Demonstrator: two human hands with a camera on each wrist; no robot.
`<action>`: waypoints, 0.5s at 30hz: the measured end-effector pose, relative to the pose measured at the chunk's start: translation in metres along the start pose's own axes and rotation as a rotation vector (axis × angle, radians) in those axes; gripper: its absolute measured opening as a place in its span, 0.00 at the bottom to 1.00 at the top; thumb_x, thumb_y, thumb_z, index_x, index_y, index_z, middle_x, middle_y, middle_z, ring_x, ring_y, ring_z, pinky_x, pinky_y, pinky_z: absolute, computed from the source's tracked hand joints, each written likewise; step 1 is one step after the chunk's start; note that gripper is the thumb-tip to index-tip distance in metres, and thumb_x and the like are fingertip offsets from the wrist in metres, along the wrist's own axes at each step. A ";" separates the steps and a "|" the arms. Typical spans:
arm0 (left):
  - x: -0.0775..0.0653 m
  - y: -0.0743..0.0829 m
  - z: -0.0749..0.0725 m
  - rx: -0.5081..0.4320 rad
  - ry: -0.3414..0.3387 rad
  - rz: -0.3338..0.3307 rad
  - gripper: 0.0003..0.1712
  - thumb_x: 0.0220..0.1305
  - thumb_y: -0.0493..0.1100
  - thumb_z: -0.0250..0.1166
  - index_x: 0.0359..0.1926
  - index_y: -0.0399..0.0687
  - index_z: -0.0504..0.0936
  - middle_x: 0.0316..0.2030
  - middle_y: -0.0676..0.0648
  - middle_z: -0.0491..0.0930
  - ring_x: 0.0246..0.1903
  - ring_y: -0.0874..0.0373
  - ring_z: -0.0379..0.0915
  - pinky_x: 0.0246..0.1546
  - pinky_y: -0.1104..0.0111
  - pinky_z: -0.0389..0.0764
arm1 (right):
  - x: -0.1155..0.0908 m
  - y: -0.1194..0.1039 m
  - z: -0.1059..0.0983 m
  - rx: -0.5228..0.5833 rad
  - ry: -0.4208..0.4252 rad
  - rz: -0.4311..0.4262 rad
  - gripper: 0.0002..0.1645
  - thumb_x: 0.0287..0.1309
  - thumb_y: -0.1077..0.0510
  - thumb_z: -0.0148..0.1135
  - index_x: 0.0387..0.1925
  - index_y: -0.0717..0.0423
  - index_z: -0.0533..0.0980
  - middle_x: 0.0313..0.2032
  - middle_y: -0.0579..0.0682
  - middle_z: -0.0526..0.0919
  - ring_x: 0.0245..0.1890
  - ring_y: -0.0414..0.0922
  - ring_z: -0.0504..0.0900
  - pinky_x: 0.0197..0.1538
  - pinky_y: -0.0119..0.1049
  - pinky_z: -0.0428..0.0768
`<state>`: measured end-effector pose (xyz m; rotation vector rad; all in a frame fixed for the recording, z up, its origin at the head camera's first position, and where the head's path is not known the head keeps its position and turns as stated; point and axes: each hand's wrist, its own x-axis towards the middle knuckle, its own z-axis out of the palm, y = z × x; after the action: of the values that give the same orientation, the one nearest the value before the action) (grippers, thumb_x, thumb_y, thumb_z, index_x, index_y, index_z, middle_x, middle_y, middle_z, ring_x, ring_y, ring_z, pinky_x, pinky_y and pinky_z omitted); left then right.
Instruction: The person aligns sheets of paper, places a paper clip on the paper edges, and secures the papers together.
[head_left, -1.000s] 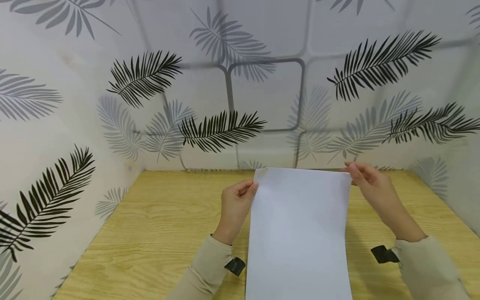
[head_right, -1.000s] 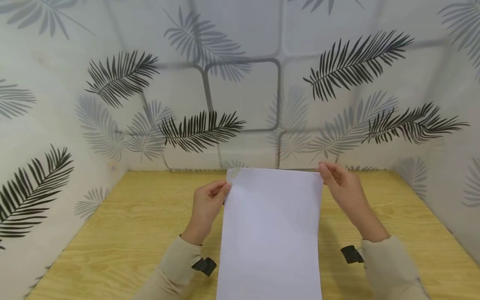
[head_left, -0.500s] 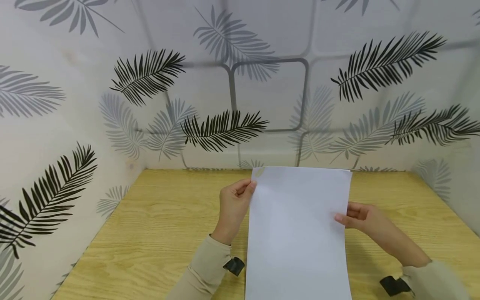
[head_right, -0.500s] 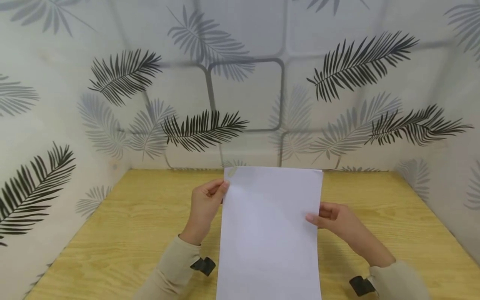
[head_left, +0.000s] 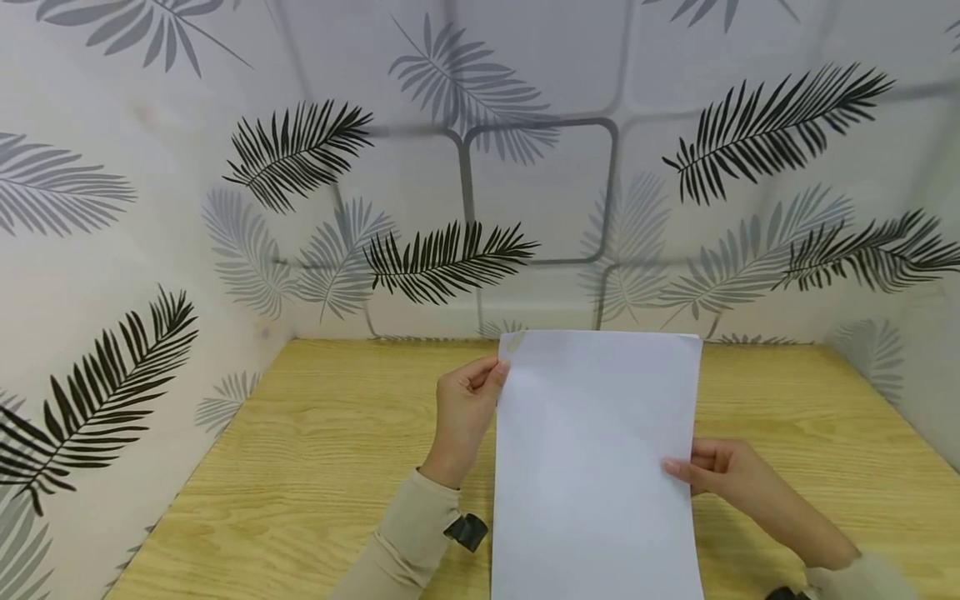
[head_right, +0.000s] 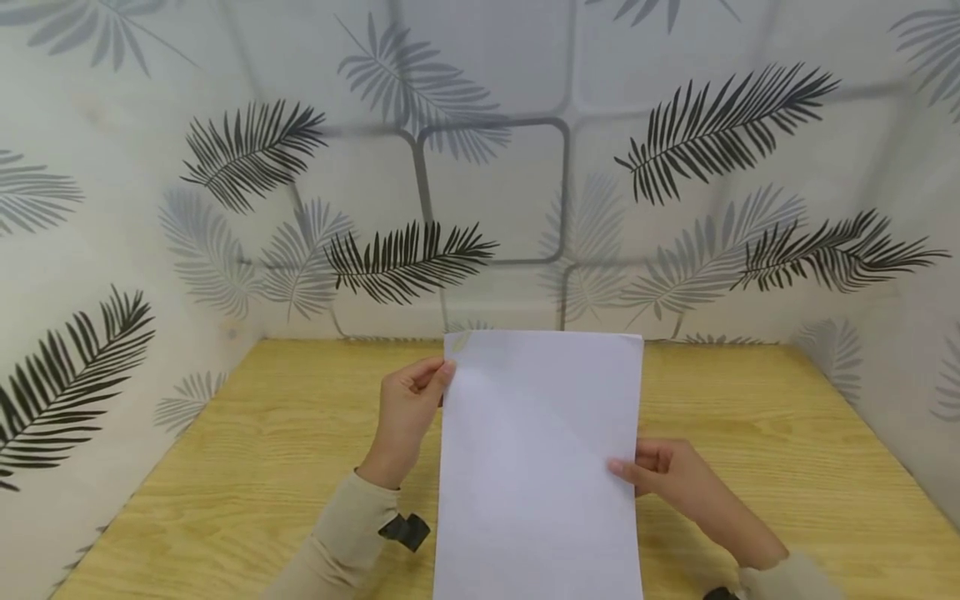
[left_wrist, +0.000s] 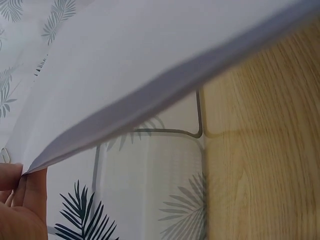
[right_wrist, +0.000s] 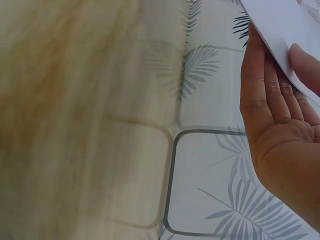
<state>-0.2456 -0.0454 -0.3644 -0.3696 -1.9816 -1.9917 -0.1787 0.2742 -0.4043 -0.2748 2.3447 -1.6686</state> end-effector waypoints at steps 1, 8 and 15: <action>0.000 0.000 0.000 0.001 0.001 0.002 0.12 0.63 0.35 0.65 0.43 0.28 0.84 0.33 0.35 0.84 0.24 0.67 0.75 0.25 0.78 0.75 | -0.001 0.002 0.000 0.001 -0.008 -0.010 0.29 0.66 0.56 0.59 0.57 0.77 0.69 0.39 0.52 0.87 0.36 0.46 0.86 0.42 0.37 0.81; 0.002 0.001 -0.001 0.023 0.013 -0.012 0.11 0.63 0.35 0.65 0.43 0.29 0.84 0.33 0.35 0.84 0.23 0.66 0.74 0.24 0.78 0.74 | -0.006 0.007 0.002 -0.015 -0.001 -0.046 0.23 0.67 0.58 0.57 0.51 0.77 0.74 0.35 0.48 0.87 0.34 0.44 0.86 0.41 0.36 0.82; -0.003 0.003 -0.001 -0.011 0.019 -0.063 0.13 0.65 0.36 0.64 0.45 0.29 0.83 0.35 0.35 0.84 0.27 0.66 0.78 0.29 0.77 0.78 | -0.008 0.007 0.009 -0.048 0.051 -0.116 0.16 0.67 0.60 0.57 0.36 0.75 0.77 0.25 0.45 0.85 0.31 0.40 0.85 0.38 0.35 0.82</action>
<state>-0.2419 -0.0465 -0.3623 -0.2932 -1.9946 -2.0374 -0.1683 0.2711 -0.4129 -0.3892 2.4518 -1.6918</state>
